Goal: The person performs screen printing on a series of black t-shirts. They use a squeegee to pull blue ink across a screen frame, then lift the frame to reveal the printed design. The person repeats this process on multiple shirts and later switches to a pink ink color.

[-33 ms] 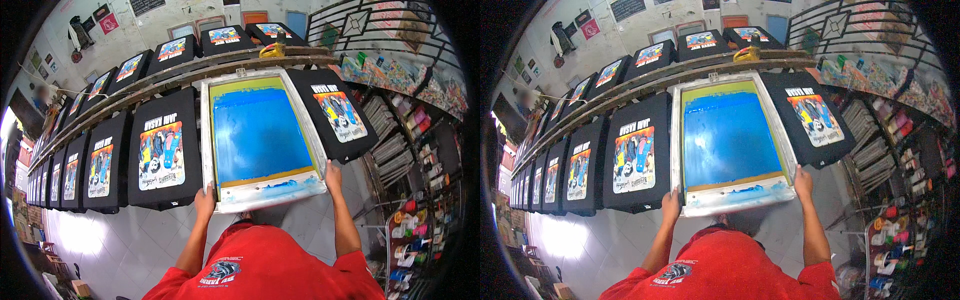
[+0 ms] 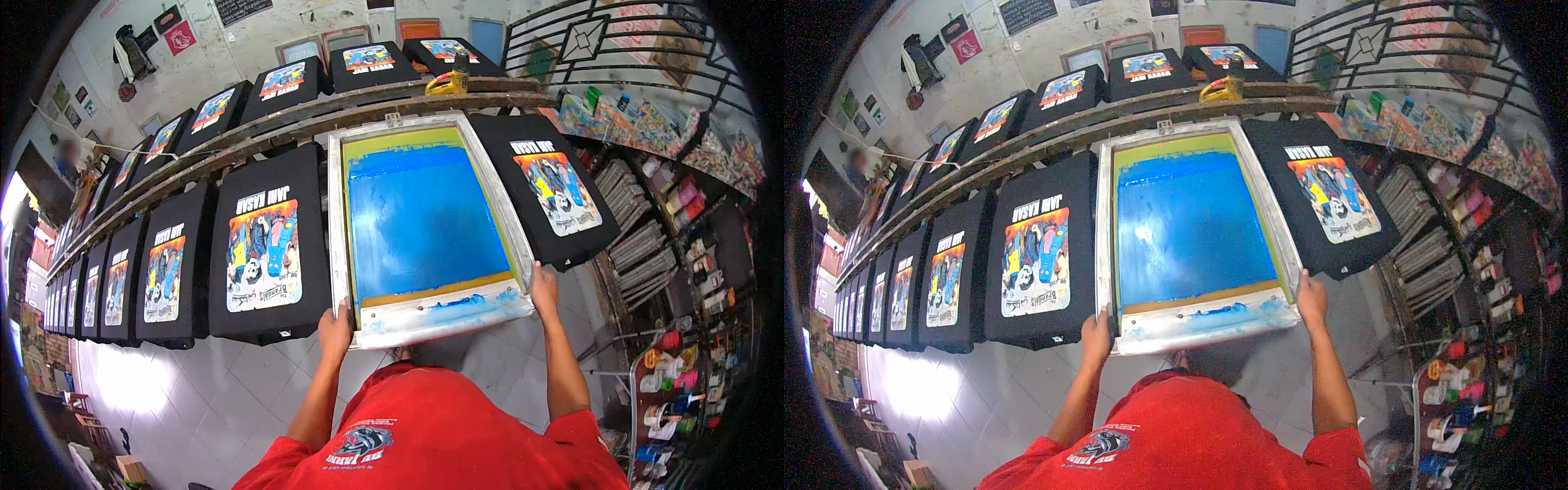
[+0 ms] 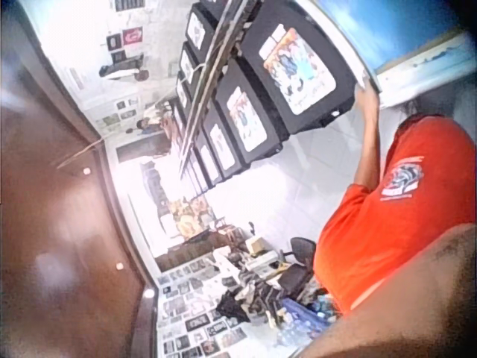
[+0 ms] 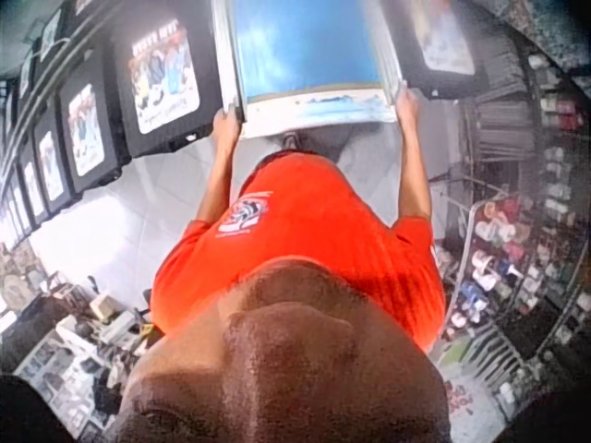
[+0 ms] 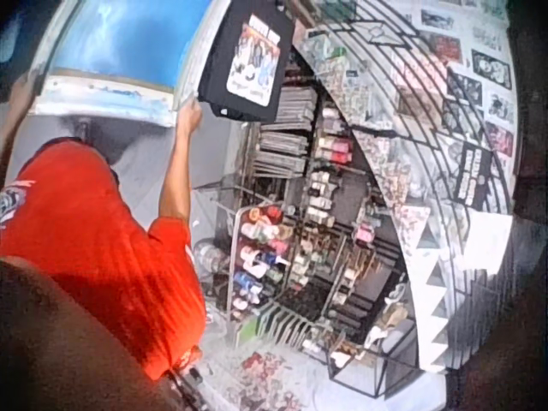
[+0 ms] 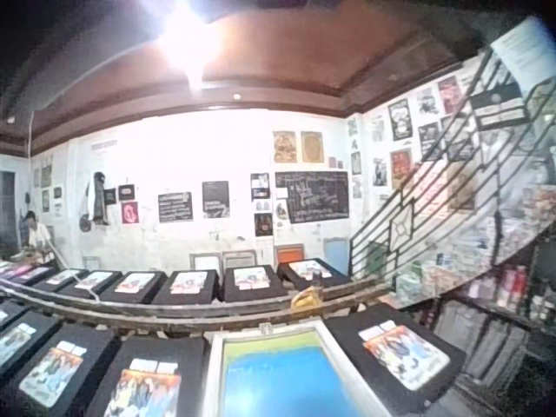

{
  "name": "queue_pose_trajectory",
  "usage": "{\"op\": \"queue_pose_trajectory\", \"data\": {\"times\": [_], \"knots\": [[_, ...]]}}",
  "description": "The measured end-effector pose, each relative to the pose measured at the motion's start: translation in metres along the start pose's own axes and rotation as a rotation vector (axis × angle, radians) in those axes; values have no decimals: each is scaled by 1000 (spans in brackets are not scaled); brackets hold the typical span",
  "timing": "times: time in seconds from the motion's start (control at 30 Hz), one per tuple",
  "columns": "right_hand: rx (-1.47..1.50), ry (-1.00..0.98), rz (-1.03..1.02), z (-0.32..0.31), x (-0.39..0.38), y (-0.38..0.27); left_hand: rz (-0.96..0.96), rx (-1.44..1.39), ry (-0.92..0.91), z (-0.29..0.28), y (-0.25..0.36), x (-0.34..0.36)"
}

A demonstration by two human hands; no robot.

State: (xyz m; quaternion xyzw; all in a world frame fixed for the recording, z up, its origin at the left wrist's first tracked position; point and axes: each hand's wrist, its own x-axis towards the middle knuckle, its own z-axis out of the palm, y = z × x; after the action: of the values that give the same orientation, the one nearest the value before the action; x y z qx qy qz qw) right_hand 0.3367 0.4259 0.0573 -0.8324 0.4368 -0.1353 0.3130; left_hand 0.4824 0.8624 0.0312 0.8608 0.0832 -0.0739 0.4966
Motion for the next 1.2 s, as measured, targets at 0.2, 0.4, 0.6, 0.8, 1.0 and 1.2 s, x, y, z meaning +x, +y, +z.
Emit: {"op": "queue_pose_trajectory", "data": {"times": [0.2,0.4,0.6,0.8,1.0,1.2], "knots": [[-22,-32,2,12,41,3,15,52,37,24,6,14],[113,-43,-38,14,64,20,-34,123,29,41,26,11],[224,-155,-47,25,78,52,-82,197,40,47,30,13],[191,-194,-68,30,70,34,-42,283,139,59,33,12],[95,4,-474,2,56,34,171,338,229,50,26,15],[-245,-391,-1037,-44,8,7,634,416,24,30,73,-63]]}}
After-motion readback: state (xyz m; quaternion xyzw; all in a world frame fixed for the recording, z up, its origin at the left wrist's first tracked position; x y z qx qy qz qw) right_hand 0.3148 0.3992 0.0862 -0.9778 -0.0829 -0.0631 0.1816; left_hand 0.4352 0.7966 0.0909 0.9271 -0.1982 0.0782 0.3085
